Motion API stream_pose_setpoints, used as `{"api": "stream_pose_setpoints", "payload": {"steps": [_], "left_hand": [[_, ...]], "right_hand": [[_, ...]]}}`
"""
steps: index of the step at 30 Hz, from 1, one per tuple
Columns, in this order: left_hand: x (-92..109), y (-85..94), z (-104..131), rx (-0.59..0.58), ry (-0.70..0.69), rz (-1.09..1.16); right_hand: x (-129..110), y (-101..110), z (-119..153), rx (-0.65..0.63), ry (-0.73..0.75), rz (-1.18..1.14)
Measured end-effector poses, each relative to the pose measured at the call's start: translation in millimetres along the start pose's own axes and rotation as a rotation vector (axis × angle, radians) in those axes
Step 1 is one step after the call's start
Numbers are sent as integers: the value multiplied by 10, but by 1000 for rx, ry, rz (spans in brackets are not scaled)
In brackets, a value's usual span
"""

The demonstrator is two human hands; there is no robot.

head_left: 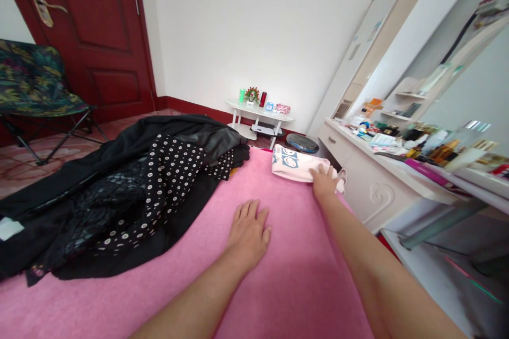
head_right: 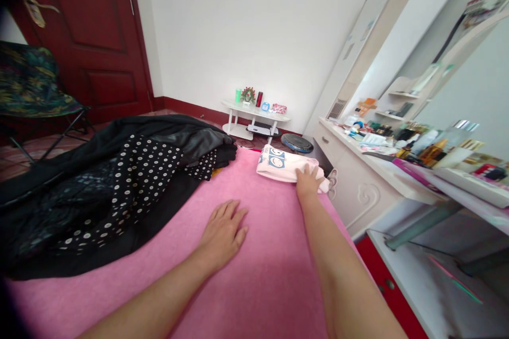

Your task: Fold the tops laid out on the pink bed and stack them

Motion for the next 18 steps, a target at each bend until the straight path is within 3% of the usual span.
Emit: {"api": "stream_pose_setpoints", "payload": {"steps": [7, 12, 18], "left_hand": [[5, 45, 7, 3, -1, 18], [-12, 33, 14, -4, 4, 29], [-36, 25, 21, 11, -14, 41]], "right_hand": [[-42, -202, 67, 39, -243, -70], [84, -256, 288, -154, -644, -231], [195, -207, 591, -252, -584, -217]]}}
Point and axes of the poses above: each hand's wrist, its own z-axis away from the middle knuckle, its own y-axis out of the back of the hand, x = y × z, the point moved 2 cm from there along -z, towards the middle knuckle, and after that the axes turned 9 degrees about z, right-handed, at the moved point
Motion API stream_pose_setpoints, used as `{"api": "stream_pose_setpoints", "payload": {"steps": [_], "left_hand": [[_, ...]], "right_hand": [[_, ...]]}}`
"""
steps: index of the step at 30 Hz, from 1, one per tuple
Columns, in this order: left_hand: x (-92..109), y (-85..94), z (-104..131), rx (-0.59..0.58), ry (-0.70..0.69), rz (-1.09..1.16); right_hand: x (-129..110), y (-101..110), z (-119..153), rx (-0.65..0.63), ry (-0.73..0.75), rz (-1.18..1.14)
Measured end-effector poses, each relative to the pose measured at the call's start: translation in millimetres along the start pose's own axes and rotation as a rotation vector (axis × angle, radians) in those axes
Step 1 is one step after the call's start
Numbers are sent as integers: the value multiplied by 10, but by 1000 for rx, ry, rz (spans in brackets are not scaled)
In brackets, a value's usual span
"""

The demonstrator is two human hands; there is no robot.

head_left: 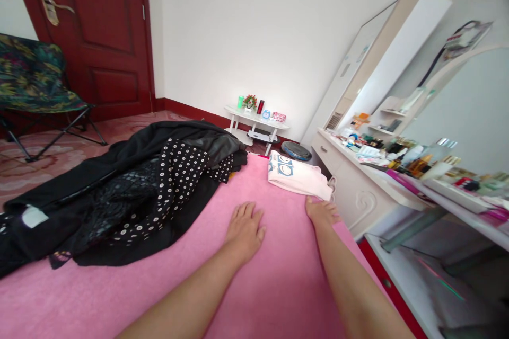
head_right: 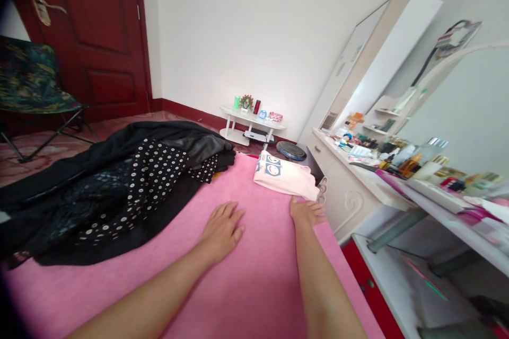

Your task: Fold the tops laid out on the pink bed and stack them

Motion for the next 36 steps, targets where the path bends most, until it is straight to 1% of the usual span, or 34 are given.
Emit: {"api": "stream_pose_setpoints", "payload": {"steps": [3, 7, 11, 16, 21, 24, 27, 31, 33, 34, 36], "left_hand": [[8, 12, 13, -5, -1, -15], [35, -3, 46, -13, -15, -62], [76, -64, 113, -88, -8, -119], [152, -72, 301, -139, 28, -154], [220, -8, 556, -160, 45, -158], [258, 52, 693, -179, 51, -151], [298, 117, 846, -209, 48, -154], [342, 220, 1162, -254, 5, -159], [349, 324, 1349, -275, -39, -149], [346, 404, 1434, -290, -70, -139], [330, 628, 1561, -363, -169, -98]], "right_hand": [[93, 27, 171, -42, 92, 27], [219, 81, 478, -83, 222, 43], [339, 144, 813, -112, 317, 47], [471, 210, 1153, -127, 394, 75], [576, 249, 1407, -79, 417, 78], [637, 252, 1533, -58, 432, 80], [712, 249, 1622, -35, 486, 75], [804, 234, 1641, -4, 564, 49], [832, 224, 1618, 0, 573, 24], [839, 219, 1605, 1, 572, 13], [845, 213, 1583, 8, 566, -1]]}}
Point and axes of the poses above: each hand's wrist, its own z-axis away from the middle knuckle, its own y-axis out of the back of the hand, x = y × z, the point moved 2 cm from there along -z, towards the middle knuckle, and after that the axes turned 9 degrees about z, right-handed, at the moved point
